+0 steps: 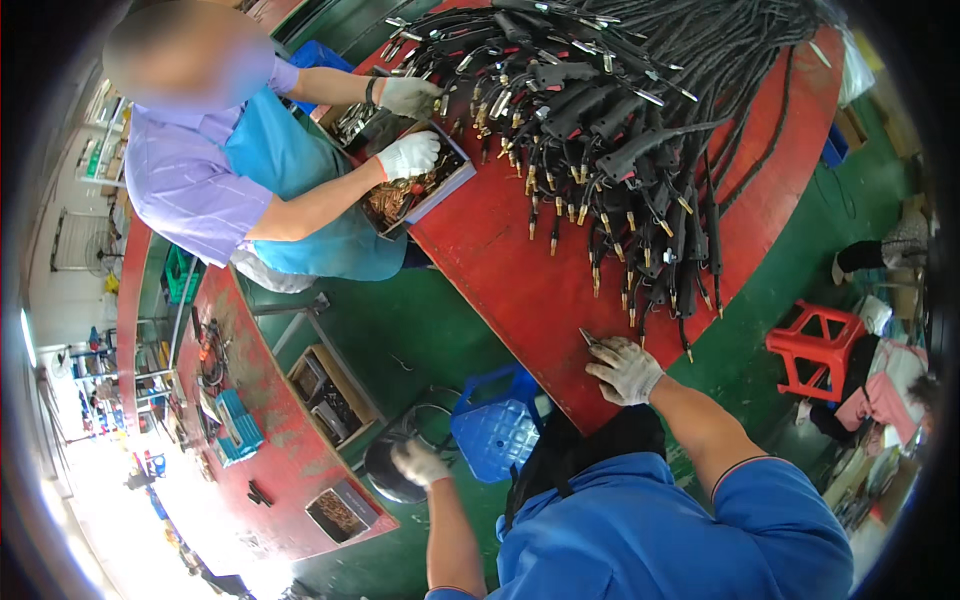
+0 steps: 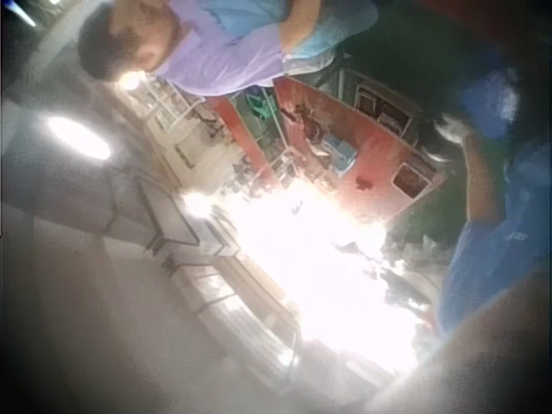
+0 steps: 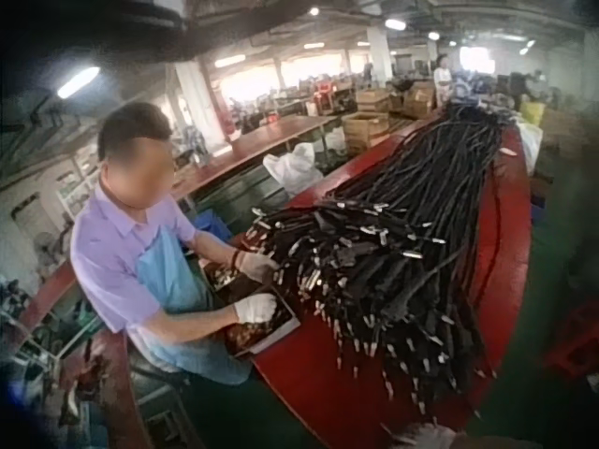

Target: Assembling components and cables for welding torches at a production bench.

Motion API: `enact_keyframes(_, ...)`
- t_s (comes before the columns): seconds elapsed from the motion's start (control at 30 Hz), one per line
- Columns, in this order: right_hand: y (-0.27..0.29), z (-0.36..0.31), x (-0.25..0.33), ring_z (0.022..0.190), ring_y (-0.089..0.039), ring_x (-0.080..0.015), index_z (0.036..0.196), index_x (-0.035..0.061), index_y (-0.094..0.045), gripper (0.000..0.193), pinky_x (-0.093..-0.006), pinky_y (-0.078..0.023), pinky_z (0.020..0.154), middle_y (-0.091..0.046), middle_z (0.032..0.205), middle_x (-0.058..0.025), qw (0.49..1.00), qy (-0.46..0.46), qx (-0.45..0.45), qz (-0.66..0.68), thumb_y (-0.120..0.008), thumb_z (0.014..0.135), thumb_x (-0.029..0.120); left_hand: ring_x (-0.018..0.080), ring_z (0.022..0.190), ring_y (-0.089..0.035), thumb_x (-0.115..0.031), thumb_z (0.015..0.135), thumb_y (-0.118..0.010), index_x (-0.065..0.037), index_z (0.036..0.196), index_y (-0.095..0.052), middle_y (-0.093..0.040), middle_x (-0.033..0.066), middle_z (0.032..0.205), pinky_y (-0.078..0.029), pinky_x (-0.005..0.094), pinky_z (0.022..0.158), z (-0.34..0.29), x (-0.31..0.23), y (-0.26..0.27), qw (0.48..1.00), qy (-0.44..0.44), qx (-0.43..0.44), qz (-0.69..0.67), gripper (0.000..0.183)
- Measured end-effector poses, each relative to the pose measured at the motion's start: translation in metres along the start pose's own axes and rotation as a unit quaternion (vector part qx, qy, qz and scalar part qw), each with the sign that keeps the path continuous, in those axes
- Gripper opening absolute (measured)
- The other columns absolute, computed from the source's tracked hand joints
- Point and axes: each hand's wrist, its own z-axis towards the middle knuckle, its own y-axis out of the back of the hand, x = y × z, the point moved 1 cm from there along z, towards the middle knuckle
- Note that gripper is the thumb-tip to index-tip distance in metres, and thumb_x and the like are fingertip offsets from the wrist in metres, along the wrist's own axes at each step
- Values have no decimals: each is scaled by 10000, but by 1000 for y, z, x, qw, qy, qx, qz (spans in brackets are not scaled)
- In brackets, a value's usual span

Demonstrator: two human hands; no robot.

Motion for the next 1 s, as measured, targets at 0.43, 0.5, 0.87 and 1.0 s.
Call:
enact_keyframes(0.43,-5,1,-12,1367,-634,-372,1274,149,-726,528,-545,-519,1177,-653,1465,-130,999,-1,-33,28,-847,782,302,167,1024,-725,-169,1089,-729,17,1289,-686,-746,87,1116,-607,334,869,-155,-272,-146,861,-181,446,-165,277)
enact_keyframes(0.5,-6,-3,-11,1350,-643,-361,1269,154,-721,527,-541,-527,1161,-653,1469,-123,999,-4,-36,28,-853,777,291,122,989,-697,-138,1095,-714,11,1315,-669,-732,57,1124,-600,300,827,-156,-318,-163,830,-178,490,-201,269)
enact_keyframes(0.87,-2,-3,-10,1297,-672,-350,1224,146,-712,503,-540,-546,1118,-640,1465,-121,997,-4,-57,49,-841,747,237,169,793,-713,-282,1105,-694,11,1279,-680,-723,74,999,-649,358,696,-181,-451,-213,749,-20,599,-284,341)
enact_keyframes(1.0,-1,-5,-9,1302,-673,-353,1206,145,-733,464,-528,-546,1125,-661,1432,-125,998,-16,-53,42,-831,762,236,173,733,-709,-336,1088,-715,-6,1193,-703,-723,72,920,-636,356,675,-184,-453,-215,715,-3,639,-285,347)
